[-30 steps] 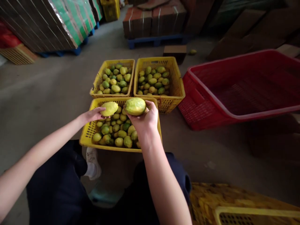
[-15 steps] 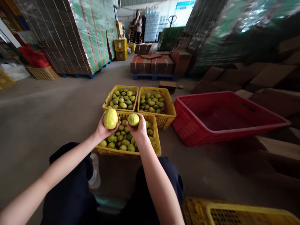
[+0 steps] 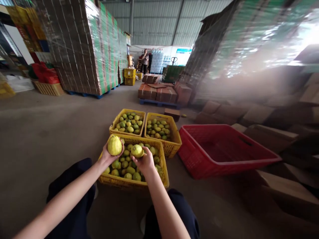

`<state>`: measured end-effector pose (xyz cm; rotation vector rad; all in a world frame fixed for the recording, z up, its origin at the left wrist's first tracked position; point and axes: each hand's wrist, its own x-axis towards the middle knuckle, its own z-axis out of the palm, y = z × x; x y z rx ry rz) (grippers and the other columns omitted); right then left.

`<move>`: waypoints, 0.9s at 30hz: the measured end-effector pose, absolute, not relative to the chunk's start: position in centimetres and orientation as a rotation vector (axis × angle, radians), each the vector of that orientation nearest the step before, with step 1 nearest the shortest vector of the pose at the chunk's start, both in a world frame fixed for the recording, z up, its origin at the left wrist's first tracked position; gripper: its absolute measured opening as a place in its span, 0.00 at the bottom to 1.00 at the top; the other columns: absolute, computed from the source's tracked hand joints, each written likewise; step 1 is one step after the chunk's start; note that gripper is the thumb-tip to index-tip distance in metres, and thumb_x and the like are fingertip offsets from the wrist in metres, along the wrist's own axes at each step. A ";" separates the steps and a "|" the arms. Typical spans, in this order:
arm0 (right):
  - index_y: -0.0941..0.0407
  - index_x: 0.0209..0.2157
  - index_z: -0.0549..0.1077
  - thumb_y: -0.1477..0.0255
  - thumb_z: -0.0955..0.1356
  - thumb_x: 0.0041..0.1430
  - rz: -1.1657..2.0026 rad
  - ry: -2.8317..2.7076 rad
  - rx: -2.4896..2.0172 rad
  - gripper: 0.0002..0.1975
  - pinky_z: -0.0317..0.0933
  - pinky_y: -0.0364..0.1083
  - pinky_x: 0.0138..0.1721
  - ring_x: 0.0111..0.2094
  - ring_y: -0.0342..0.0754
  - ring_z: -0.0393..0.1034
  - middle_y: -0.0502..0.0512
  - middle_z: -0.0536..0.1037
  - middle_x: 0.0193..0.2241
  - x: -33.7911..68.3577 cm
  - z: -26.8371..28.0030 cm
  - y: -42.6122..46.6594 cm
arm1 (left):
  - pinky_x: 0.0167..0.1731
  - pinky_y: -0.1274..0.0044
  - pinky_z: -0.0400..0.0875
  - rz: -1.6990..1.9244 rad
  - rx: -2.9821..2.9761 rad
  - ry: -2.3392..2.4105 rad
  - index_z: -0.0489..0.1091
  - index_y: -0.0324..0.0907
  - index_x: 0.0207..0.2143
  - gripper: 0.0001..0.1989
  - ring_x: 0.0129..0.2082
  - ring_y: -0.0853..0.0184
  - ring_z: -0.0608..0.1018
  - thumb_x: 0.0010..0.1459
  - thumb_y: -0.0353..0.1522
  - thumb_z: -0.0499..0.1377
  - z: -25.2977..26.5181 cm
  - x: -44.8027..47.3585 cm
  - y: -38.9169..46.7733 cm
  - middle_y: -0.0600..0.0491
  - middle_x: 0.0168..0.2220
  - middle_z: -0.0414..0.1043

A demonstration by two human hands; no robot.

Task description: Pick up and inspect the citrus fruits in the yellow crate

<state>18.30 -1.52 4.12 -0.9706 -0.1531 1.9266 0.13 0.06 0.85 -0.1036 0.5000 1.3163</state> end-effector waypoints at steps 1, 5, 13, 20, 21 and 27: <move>0.64 0.39 0.74 0.69 0.61 0.66 1.925 -0.162 -0.997 0.14 0.71 0.42 0.19 0.18 0.48 0.74 0.59 0.78 0.20 18.4 3.9 -1.5 | 0.29 0.70 0.80 1.316 -0.103 0.495 0.73 0.39 0.47 0.18 0.31 0.60 0.83 0.57 0.33 0.53 0.7 -0.1 0.1 0.46 0.32 0.80; 0.63 0.37 0.75 0.68 0.65 0.66 1.966 -0.256 -0.965 0.13 0.72 0.41 0.21 0.19 0.48 0.76 0.60 0.80 0.22 18.1 3.6 -1.1 | 0.28 0.71 0.79 1.349 -0.114 0.569 0.73 0.39 0.45 0.16 0.29 0.60 0.83 0.56 0.33 0.54 -0.3 -0.4 0.3 0.47 0.29 0.79; 0.57 0.32 0.77 0.68 0.68 0.66 1.858 -0.353 -0.908 0.10 0.67 0.39 0.23 0.23 0.44 0.74 0.53 0.82 0.25 15.2 1.8 -0.2 | 0.28 0.70 0.78 1.343 -0.173 0.712 0.73 0.40 0.41 0.12 0.25 0.61 0.81 0.60 0.35 0.53 -1.7 0.4 0.8 0.50 0.27 0.78; 0.53 0.36 0.76 0.66 0.81 0.40 1.711 -0.672 -0.813 0.20 0.74 0.48 0.36 0.36 0.51 0.78 0.52 0.83 0.36 16.8 -1.4 -0.2 | 0.28 0.72 0.77 1.304 -0.179 0.663 0.73 0.42 0.35 0.13 0.25 0.62 0.81 0.62 0.36 0.50 -0.9 2.6 2.1 0.50 0.26 0.78; 0.53 0.37 0.76 0.65 0.81 0.39 1.671 -0.718 -0.839 0.22 0.75 0.48 0.36 0.37 0.52 0.78 0.51 0.82 0.37 17.3 -1.6 -0.2 | 0.29 0.72 0.78 1.297 -0.171 0.660 0.73 0.43 0.34 0.12 0.25 0.61 0.81 0.62 0.35 0.51 -1.0 2.9 2.2 0.50 0.25 0.77; 0.53 0.42 0.79 0.72 0.83 0.33 1.361 -1.063 -1.019 0.30 0.72 0.47 0.45 0.42 0.52 0.76 0.53 0.83 0.41 18.7 0.5 0.1 | 0.34 0.73 0.78 1.396 -0.076 0.717 0.73 0.42 0.28 0.05 0.28 0.61 0.82 0.52 0.32 0.57 -1.7 3.2 2.3 0.53 0.23 0.75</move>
